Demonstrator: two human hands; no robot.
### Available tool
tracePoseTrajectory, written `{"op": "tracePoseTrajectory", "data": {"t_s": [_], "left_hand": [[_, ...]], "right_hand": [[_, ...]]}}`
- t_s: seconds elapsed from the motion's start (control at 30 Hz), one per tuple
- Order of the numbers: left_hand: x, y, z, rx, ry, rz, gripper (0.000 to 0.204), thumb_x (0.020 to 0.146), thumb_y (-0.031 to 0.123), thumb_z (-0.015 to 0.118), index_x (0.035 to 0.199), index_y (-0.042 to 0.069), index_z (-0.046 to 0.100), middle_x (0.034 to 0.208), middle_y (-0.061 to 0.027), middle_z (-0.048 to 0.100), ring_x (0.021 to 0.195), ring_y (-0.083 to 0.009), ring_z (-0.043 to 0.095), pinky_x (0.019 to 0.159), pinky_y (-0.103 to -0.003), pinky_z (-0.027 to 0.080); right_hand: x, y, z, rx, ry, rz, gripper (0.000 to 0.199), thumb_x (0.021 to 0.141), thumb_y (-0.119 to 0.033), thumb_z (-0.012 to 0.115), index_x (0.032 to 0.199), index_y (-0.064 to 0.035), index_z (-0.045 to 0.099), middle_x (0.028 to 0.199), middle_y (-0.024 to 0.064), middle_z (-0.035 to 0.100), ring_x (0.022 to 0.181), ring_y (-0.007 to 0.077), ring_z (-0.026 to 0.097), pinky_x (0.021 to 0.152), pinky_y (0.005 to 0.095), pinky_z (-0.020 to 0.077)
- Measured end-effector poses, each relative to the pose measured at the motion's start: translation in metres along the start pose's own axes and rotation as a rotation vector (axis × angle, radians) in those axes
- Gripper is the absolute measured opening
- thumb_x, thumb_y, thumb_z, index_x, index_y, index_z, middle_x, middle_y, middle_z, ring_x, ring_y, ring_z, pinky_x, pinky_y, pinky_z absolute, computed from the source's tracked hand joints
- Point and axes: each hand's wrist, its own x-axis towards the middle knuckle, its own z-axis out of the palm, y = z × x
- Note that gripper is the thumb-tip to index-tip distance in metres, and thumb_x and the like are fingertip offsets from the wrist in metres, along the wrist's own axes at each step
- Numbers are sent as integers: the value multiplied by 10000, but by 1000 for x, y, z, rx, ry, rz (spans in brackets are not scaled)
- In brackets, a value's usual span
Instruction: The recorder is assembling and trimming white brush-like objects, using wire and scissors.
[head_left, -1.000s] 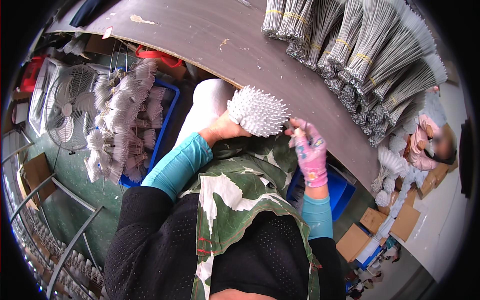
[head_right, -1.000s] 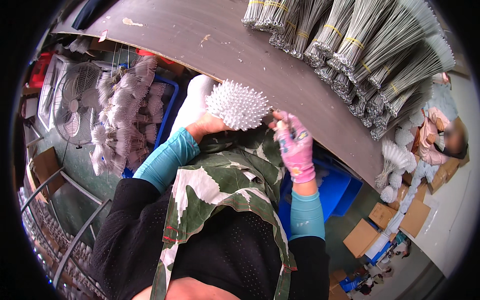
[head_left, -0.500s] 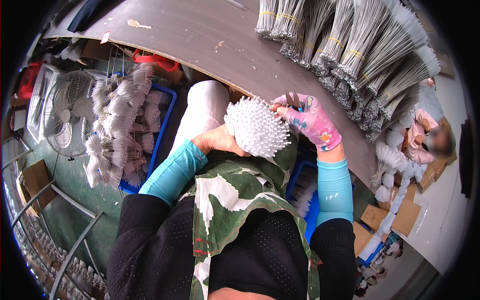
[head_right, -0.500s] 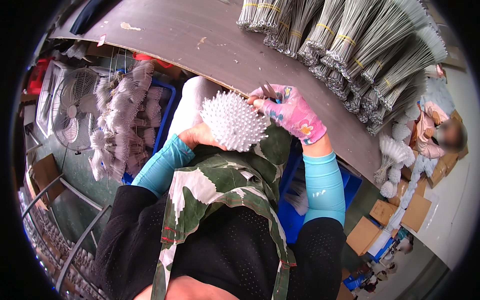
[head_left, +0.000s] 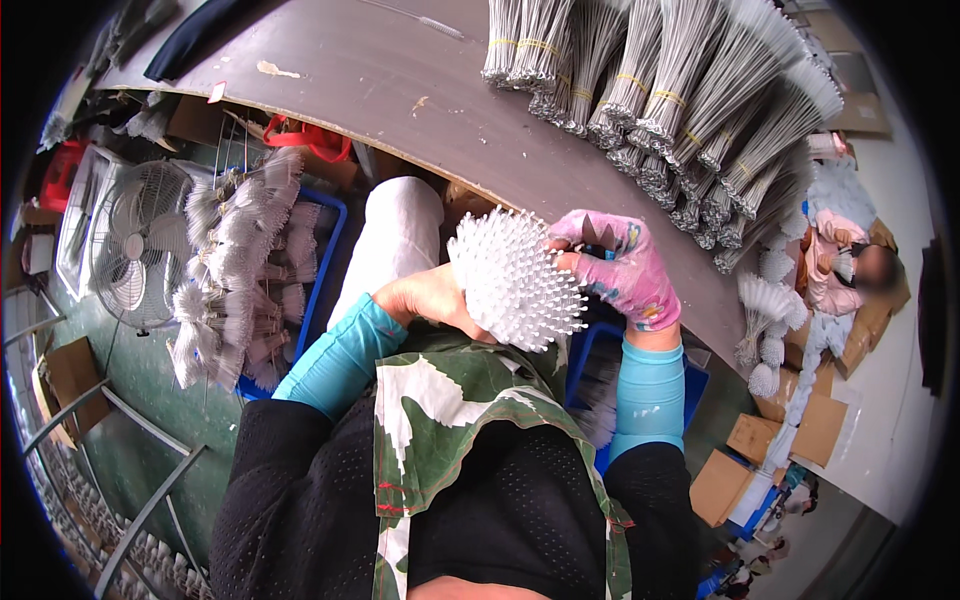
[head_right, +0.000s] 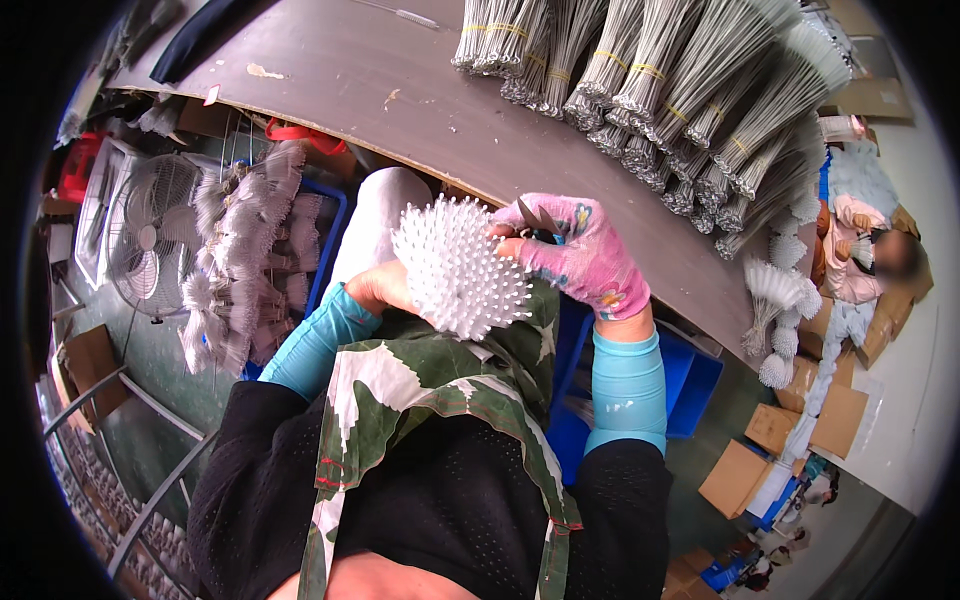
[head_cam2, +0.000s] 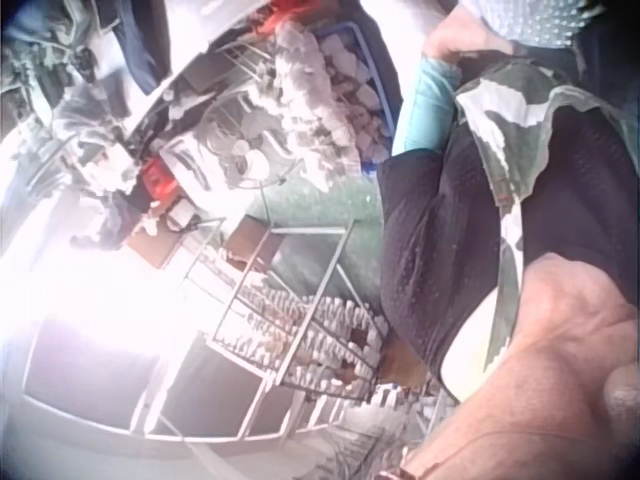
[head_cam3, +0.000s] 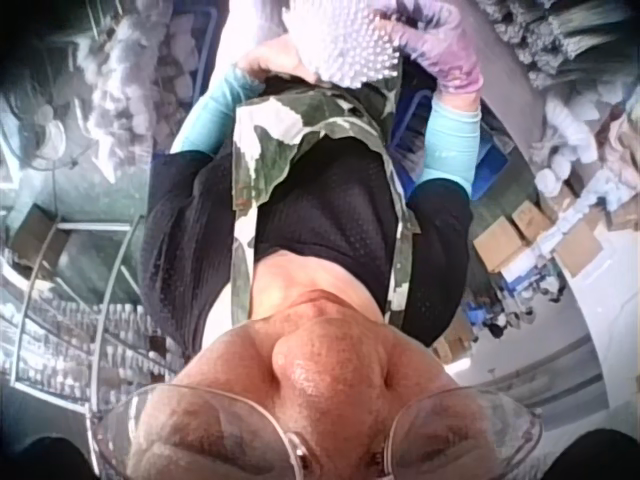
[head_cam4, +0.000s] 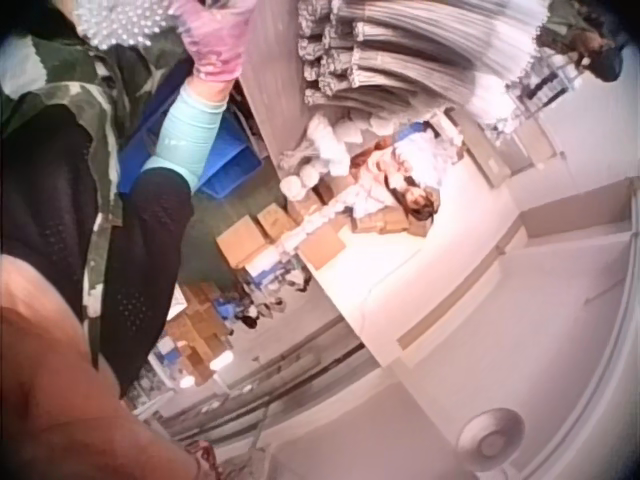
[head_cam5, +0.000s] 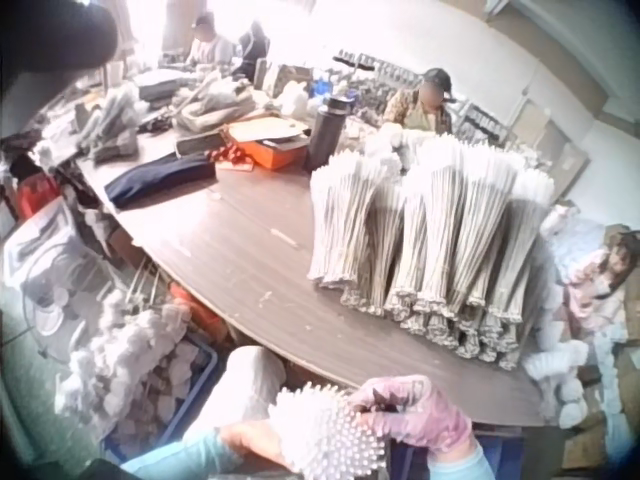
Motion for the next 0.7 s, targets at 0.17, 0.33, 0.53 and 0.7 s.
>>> {"op": "tracePoseTrajectory", "data": {"t_s": [0.17, 0.33, 0.53, 0.7], "left_hand": [[4, -12, 1, 38, 49, 9, 665, 577, 51, 780, 1187, 18, 517, 1107, -69, 587, 1039, -167, 521, 938, -319, 405], [6, -18, -1, 104, 133, 29, 713, 563, 63, 790, 1208, 10, 492, 1151, -75, 562, 1087, -175, 489, 975, -323, 366], [5, -13, -1, 44, 152, -20, 744, 562, 73, 811, 1224, 3, 478, 1165, -87, 556, 1108, -185, 476, 989, -328, 352], [2, -14, 3, 91, 196, 71, 801, 563, 90, 837, 1255, 1, 442, 1188, -88, 544, 1119, -190, 468, 1005, -334, 337]], "right_hand": [[-1, 23, 5, 8, 97, -44, 155, 763, -40, 671, 904, 13, 639, 847, 28, 635, 814, 104, 567, 763, 250, 443], [6, 33, 9, 91, 207, -94, 161, 779, -53, 655, 924, 10, 623, 849, 29, 628, 823, 112, 566, 779, 256, 435], [16, 50, 8, 207, 246, -108, 142, 807, -29, 645, 943, -2, 617, 874, 20, 631, 839, 104, 575, 780, 243, 443], [11, 47, 14, 291, 292, -127, 127, 805, -11, 635, 930, 0, 611, 872, 33, 633, 819, 113, 582, 768, 252, 458]]}}
